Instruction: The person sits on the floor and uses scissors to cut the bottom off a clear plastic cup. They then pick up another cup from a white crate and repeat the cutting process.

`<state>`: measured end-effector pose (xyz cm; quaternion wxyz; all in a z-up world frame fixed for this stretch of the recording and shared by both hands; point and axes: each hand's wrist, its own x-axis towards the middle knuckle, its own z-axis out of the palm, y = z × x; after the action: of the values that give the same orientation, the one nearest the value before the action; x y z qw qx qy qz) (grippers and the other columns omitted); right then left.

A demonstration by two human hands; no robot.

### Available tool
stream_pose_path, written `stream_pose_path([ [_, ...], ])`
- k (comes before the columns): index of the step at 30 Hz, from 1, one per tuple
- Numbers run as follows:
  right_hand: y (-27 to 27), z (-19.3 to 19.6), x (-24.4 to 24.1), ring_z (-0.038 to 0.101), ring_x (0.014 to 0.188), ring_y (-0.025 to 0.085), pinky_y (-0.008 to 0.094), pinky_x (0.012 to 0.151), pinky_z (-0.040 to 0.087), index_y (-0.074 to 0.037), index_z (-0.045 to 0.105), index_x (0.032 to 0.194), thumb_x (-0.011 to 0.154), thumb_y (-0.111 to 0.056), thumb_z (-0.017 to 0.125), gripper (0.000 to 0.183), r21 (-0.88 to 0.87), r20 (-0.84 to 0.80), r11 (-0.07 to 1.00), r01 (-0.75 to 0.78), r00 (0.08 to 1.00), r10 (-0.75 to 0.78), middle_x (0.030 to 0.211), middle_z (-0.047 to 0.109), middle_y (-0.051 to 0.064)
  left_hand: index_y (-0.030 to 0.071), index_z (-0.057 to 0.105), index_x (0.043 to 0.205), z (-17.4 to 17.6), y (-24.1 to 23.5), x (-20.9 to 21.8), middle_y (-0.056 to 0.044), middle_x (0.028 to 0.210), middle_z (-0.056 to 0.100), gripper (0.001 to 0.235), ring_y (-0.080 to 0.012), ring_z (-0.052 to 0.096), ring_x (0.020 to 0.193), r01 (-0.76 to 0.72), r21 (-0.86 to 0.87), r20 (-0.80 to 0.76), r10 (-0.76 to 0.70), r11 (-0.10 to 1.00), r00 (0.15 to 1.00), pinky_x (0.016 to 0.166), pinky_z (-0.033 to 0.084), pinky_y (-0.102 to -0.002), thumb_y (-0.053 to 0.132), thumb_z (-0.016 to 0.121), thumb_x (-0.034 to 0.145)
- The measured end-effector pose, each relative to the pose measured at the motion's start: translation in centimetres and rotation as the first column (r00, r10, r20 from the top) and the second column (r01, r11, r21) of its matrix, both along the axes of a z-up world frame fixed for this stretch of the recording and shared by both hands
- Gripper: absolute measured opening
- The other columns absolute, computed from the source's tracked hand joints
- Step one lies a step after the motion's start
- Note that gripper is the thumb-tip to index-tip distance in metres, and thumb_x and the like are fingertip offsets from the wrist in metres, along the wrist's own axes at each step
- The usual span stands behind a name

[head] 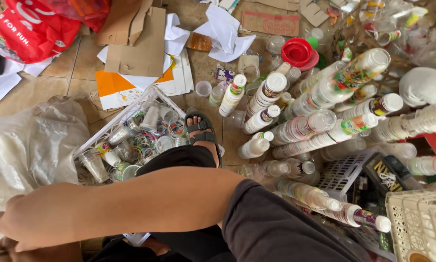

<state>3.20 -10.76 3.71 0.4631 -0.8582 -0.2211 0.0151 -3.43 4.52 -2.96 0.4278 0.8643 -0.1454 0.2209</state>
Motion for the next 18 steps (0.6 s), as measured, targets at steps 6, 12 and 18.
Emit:
stream_pose_path([
  [6,-14.8,3.6,-6.8,0.073,0.099,0.022,0.035,0.088,0.058,-0.014,0.061,0.113,0.093,-0.034,0.056,0.029,0.304,-0.018,0.950,0.075,0.997,-0.073,0.119,0.070,0.006,-0.027,0.045,0.156,-0.6,0.3,0.3,-0.034,0.124,0.045,0.114,-0.0411,0.044,0.097,-0.074,0.391,0.126,0.026,0.918,0.992,0.085,0.042,-0.047,0.012,0.108,0.069],
  [12,-32.4,-1.0,-16.3,0.069,0.082,0.023,0.037,0.075,0.054,-0.010,0.059,0.125,0.097,-0.031,0.063,0.036,-0.119,-0.002,0.726,0.678,0.731,-0.682,0.113,0.072,0.008,-0.026,0.053,0.154,1.2,-0.5,-1.8,-0.027,0.112,0.049,0.088,-0.0385,0.048,0.098,-0.148,0.513,0.144,0.085,0.845,0.986,0.089,0.047,-0.049,0.021,0.102,0.099],
  [18,-38.5,-11.4,-23.0,0.067,0.090,0.034,0.045,0.074,0.052,-0.014,0.058,0.130,0.098,-0.042,0.056,0.042,-0.653,-0.005,0.426,0.626,0.559,-0.829,0.114,0.066,0.012,-0.016,0.061,0.148,1.2,-3.1,-1.8,-0.024,0.112,0.053,0.063,-0.0339,0.051,0.090,-0.243,0.551,0.097,0.228,0.798,0.969,0.076,0.046,-0.044,0.012,0.099,0.105],
])
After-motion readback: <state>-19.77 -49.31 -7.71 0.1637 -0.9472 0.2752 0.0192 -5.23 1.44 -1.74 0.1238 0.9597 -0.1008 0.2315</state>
